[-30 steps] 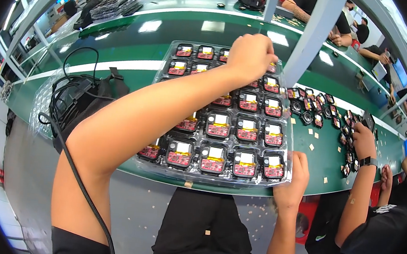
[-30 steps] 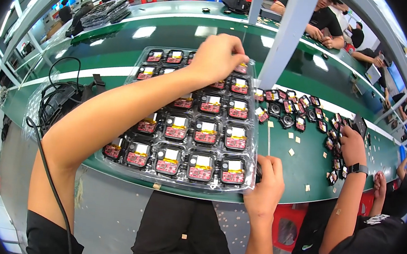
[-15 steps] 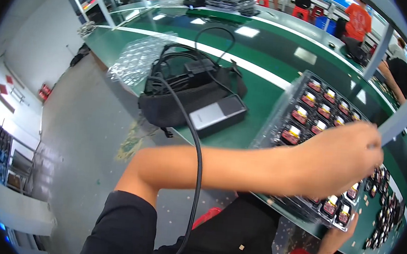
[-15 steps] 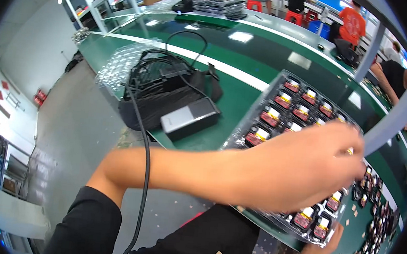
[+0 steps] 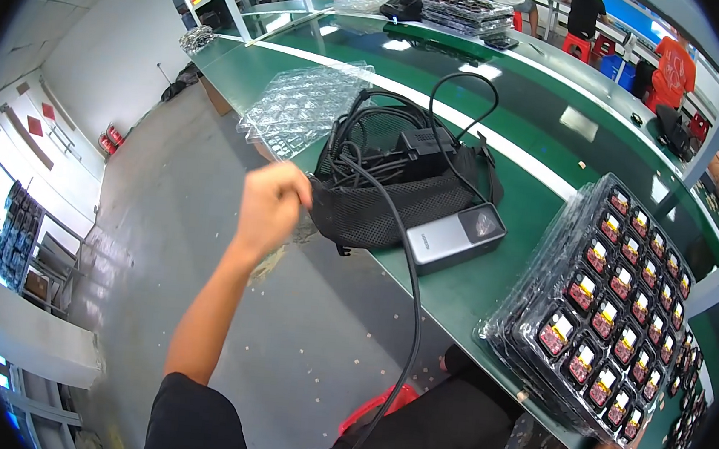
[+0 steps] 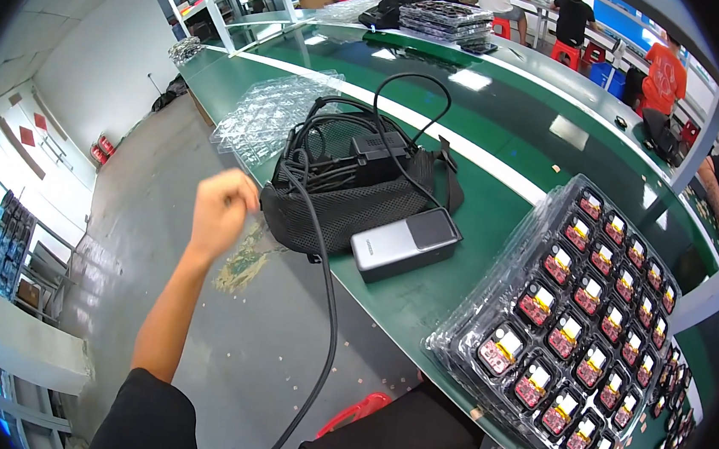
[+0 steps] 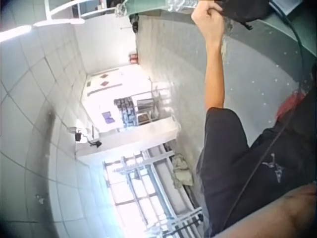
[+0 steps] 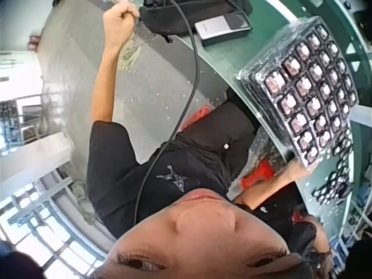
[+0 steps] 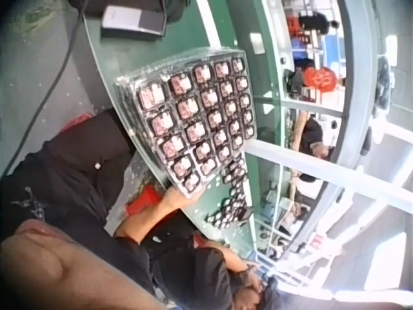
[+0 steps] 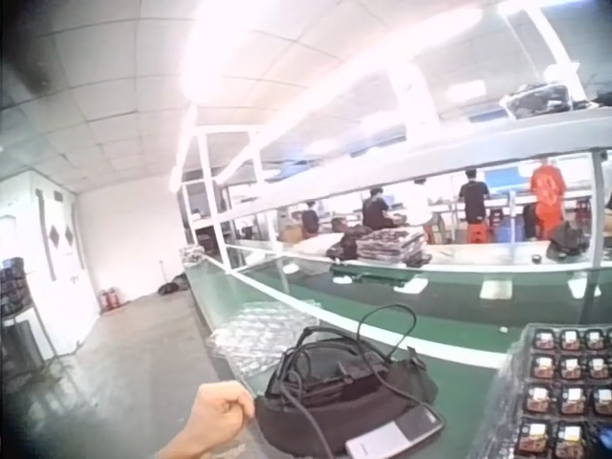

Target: Assembling electronic components using a small screwdriver at an assembly line.

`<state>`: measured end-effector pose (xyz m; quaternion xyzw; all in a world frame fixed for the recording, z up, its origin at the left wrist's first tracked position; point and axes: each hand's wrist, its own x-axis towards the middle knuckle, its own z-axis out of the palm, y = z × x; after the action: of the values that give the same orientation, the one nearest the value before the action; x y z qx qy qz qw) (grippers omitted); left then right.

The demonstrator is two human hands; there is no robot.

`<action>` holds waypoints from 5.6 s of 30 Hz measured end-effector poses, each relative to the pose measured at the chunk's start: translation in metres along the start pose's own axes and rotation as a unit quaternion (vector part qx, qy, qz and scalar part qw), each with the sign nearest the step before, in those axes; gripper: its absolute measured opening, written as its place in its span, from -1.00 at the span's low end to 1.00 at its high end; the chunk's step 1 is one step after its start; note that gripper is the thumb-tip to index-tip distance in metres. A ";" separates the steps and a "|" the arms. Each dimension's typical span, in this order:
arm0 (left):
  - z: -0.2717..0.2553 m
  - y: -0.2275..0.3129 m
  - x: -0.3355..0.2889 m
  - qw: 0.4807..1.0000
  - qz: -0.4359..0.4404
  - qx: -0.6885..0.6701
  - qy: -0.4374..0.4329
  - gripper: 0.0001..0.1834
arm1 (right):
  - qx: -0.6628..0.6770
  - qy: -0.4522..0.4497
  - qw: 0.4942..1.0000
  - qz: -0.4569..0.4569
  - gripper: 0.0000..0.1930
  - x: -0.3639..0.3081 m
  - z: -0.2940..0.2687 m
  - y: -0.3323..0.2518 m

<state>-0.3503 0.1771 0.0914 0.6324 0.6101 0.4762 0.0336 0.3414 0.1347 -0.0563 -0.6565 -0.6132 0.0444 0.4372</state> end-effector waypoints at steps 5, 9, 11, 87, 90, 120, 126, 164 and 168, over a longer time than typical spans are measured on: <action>-0.023 -0.120 0.074 0.941 0.110 0.300 0.110 -0.76 | 0.007 0.013 0.999 -0.028 -0.36 0.007 0.009 -0.020; -0.025 -0.193 0.095 0.931 0.062 0.361 -0.011 -0.68 | 0.056 -0.013 0.998 -0.024 -0.40 0.004 0.006 -0.022; -0.029 -0.196 0.098 0.941 0.024 0.336 -0.026 -0.73 | -0.005 -0.003 1.000 -0.023 -0.41 0.002 0.007 -0.028; 0.178 0.174 0.093 0.804 0.536 0.128 -0.221 -0.69 | 0.041 0.035 0.998 0.031 -0.65 0.008 0.011 -0.111; 0.170 0.169 0.094 0.872 0.412 0.124 -0.231 -0.69 | 0.023 0.028 0.999 0.019 -0.60 0.007 0.011 -0.107; 0.179 0.142 0.081 0.790 0.199 0.406 -0.414 -0.41 | 0.012 0.023 0.999 0.027 -0.59 0.009 0.011 -0.111; 0.152 0.198 0.079 0.911 0.334 0.133 -0.204 -0.73 | -0.003 0.020 1.000 0.006 -0.61 0.010 0.010 -0.112; 0.163 0.158 -0.248 0.915 -0.304 -0.259 0.065 -0.96 | -0.170 -0.069 0.982 0.042 -0.60 0.067 -0.034 -0.087; 0.186 0.201 -0.252 0.884 -0.238 -0.340 -0.213 -0.91 | -0.155 -0.064 0.985 0.029 -0.59 0.045 -0.044 -0.086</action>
<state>-0.0321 0.0236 -0.0256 0.5043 0.5210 0.4856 0.4883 0.3129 0.1380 0.0466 -0.7295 -0.6201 0.0033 0.2886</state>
